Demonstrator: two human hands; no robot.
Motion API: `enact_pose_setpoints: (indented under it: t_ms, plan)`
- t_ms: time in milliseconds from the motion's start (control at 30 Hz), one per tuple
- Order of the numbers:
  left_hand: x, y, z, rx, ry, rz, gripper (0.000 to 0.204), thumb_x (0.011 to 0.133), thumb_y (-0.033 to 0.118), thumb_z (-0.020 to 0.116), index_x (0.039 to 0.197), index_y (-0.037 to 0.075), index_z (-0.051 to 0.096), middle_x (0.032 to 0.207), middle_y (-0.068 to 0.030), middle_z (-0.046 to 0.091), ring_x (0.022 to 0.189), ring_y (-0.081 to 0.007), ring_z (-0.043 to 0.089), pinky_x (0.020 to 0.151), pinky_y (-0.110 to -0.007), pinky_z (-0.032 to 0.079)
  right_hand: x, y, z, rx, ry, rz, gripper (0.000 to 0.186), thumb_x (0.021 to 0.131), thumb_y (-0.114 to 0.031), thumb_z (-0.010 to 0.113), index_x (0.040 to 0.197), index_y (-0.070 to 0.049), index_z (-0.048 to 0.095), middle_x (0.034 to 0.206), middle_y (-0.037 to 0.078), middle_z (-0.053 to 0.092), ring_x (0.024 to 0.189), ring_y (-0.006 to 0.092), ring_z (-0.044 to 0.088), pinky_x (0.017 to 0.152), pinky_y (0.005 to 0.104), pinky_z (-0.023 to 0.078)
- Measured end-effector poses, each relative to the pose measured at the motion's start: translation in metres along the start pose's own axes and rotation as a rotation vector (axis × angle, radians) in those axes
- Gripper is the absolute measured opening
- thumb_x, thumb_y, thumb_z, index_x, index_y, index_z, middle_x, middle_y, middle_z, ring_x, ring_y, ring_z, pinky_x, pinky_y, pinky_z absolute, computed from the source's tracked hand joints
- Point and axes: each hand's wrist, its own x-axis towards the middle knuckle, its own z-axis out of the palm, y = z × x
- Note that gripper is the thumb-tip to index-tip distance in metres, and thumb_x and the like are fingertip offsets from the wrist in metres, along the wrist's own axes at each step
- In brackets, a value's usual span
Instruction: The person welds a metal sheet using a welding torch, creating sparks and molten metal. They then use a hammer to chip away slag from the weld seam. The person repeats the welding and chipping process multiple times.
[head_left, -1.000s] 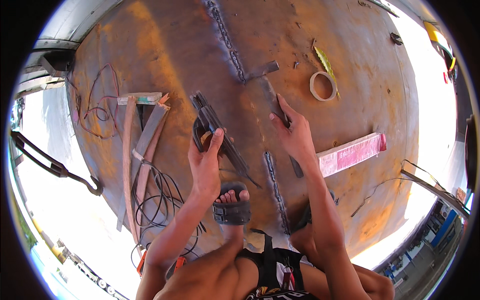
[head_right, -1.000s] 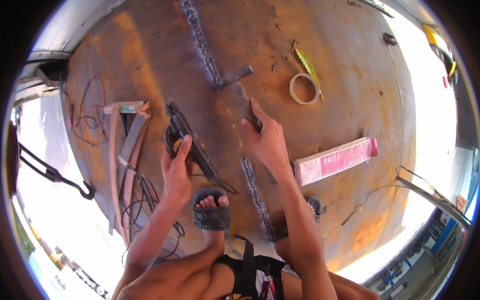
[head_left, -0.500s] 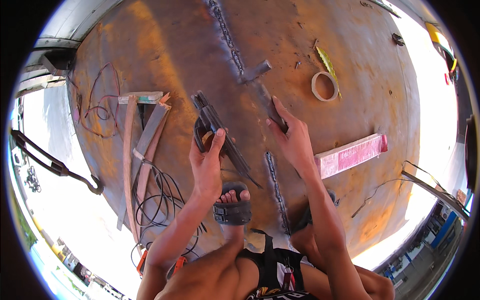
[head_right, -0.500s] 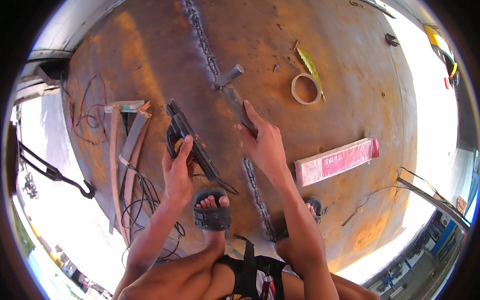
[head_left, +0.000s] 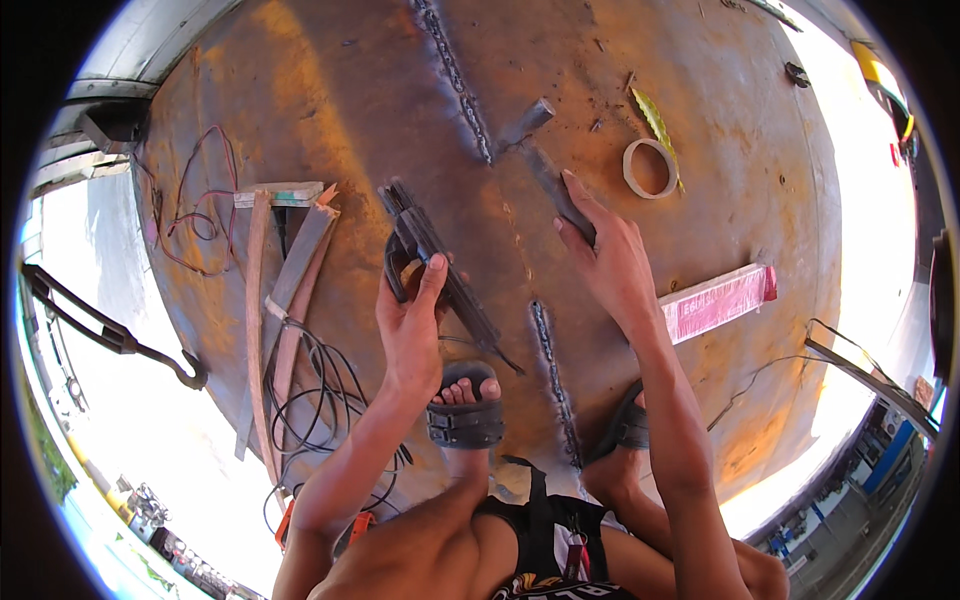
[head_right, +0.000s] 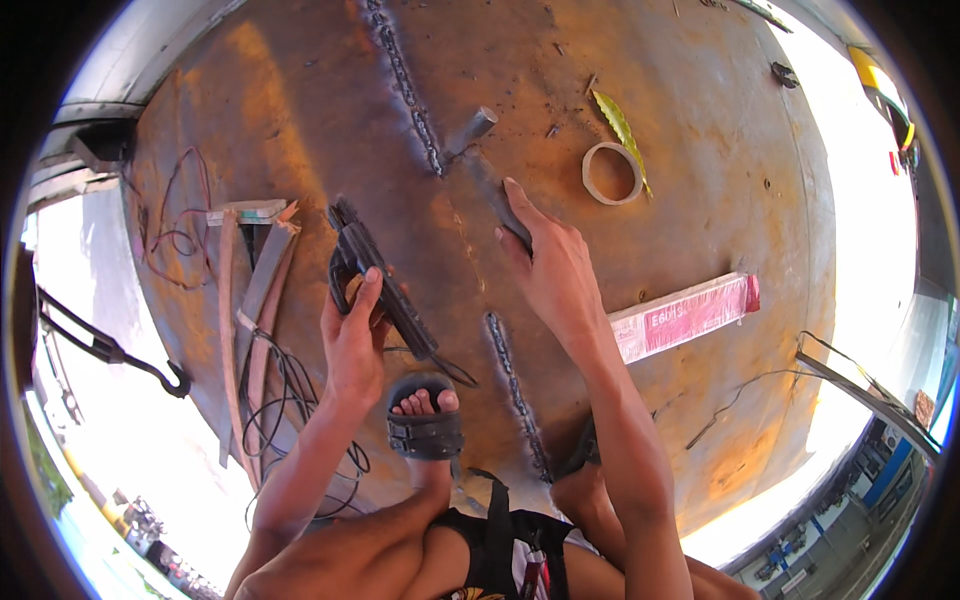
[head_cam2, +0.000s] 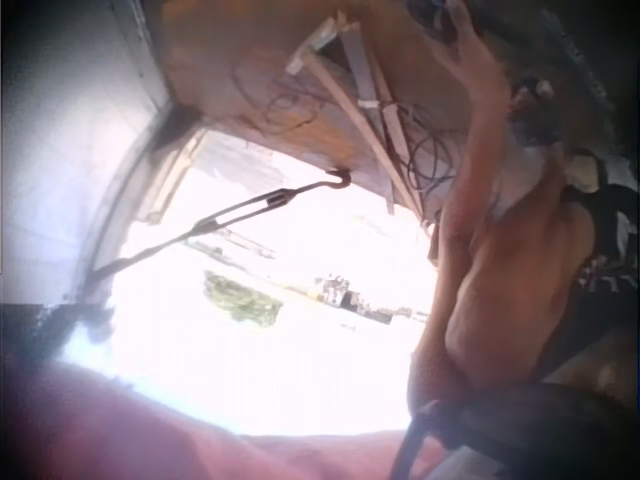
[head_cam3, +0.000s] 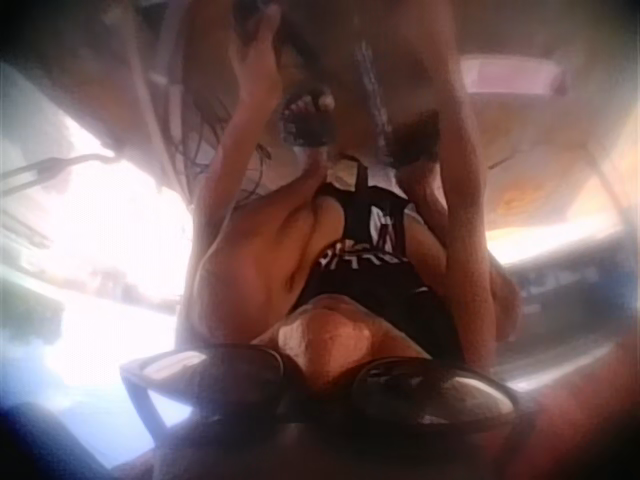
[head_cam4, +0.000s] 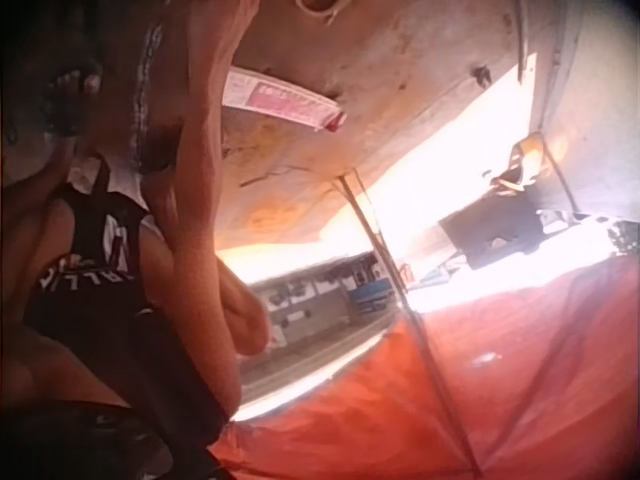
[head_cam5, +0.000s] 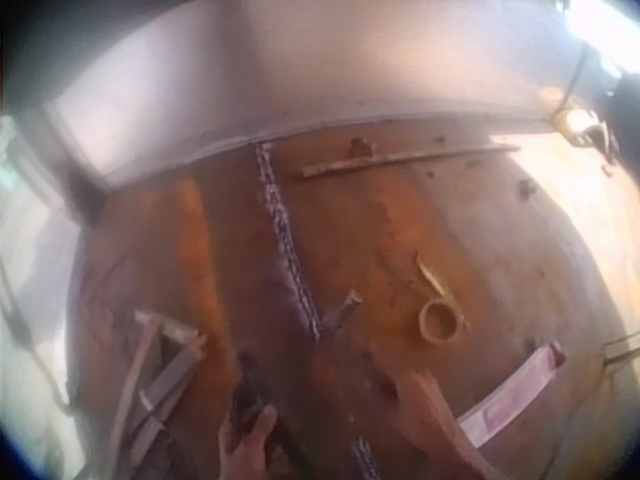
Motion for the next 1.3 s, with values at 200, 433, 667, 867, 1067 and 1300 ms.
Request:
enact_pose_setpoints:
  t_ms: [200,433,667,867,1067,1300]
  plan:
    - [0.004,-0.005,-0.002,0.019,-0.008,0.001,0.029,0.103,0.022,0.074,0.128,0.010,0.064,0.116,-0.0038,0.071,0.102,-0.0165,0.069,0.088,-0.034,0.057,0.007,-0.003,0.000,-0.054,-0.039,-0.004,0.057,0.099,-0.012,0.067,0.154,-0.009,0.051,0.108,0.029,0.070,0.095,0.0496,0.068,0.082,0.0536,0.052]
    - [0.004,-0.010,-0.002,0.045,-0.035,0.040,0.029,0.104,0.022,0.073,0.128,0.009,0.063,0.116,-0.0035,0.071,0.100,-0.0154,0.069,0.086,-0.032,0.057,0.013,-0.010,-0.016,-0.155,-0.116,-0.042,0.053,0.100,-0.015,0.067,0.150,-0.008,0.055,0.110,0.029,0.070,0.096,0.0474,0.068,0.083,0.0534,0.052]
    - [-0.001,-0.002,0.005,0.030,-0.011,0.035,0.028,0.105,0.022,0.072,0.128,0.009,0.063,0.114,-0.0032,0.071,0.098,-0.0150,0.070,0.084,-0.030,0.056,-0.009,0.017,-0.013,0.038,0.162,0.217,0.052,0.101,-0.022,0.070,0.150,-0.008,0.059,0.103,0.026,0.071,0.082,0.0338,0.069,0.082,0.0402,0.054]
    - [0.003,0.007,0.001,0.031,0.039,0.003,0.029,0.104,0.022,0.072,0.127,0.008,0.063,0.114,-0.0036,0.071,0.098,-0.0148,0.070,0.083,-0.029,0.056,-0.038,0.057,0.005,0.216,0.258,0.351,0.052,0.103,-0.020,0.068,0.151,-0.006,0.057,0.102,0.022,0.073,0.079,0.0217,0.065,0.082,0.0348,0.054]
    - [0.007,0.003,0.000,0.036,0.064,0.037,0.030,0.103,0.023,0.074,0.127,0.007,0.064,0.115,-0.0043,0.073,0.094,-0.0138,0.070,0.080,-0.028,0.056,-0.052,0.077,-0.005,-0.027,0.250,0.301,0.051,0.101,-0.017,0.070,0.150,-0.005,0.057,0.117,0.025,0.073,0.091,0.0370,0.072,0.086,0.0417,0.056]
    - [0.005,0.003,0.002,0.113,0.019,0.050,0.031,0.102,0.022,0.075,0.126,0.006,0.064,0.113,-0.0034,0.074,0.090,-0.0076,0.068,0.074,-0.023,0.053,-0.050,0.099,-0.019,-0.229,0.234,0.196,0.052,0.099,-0.014,0.070,0.149,-0.006,0.056,0.112,0.022,0.068,0.104,0.0431,0.067,0.089,0.0497,0.053]
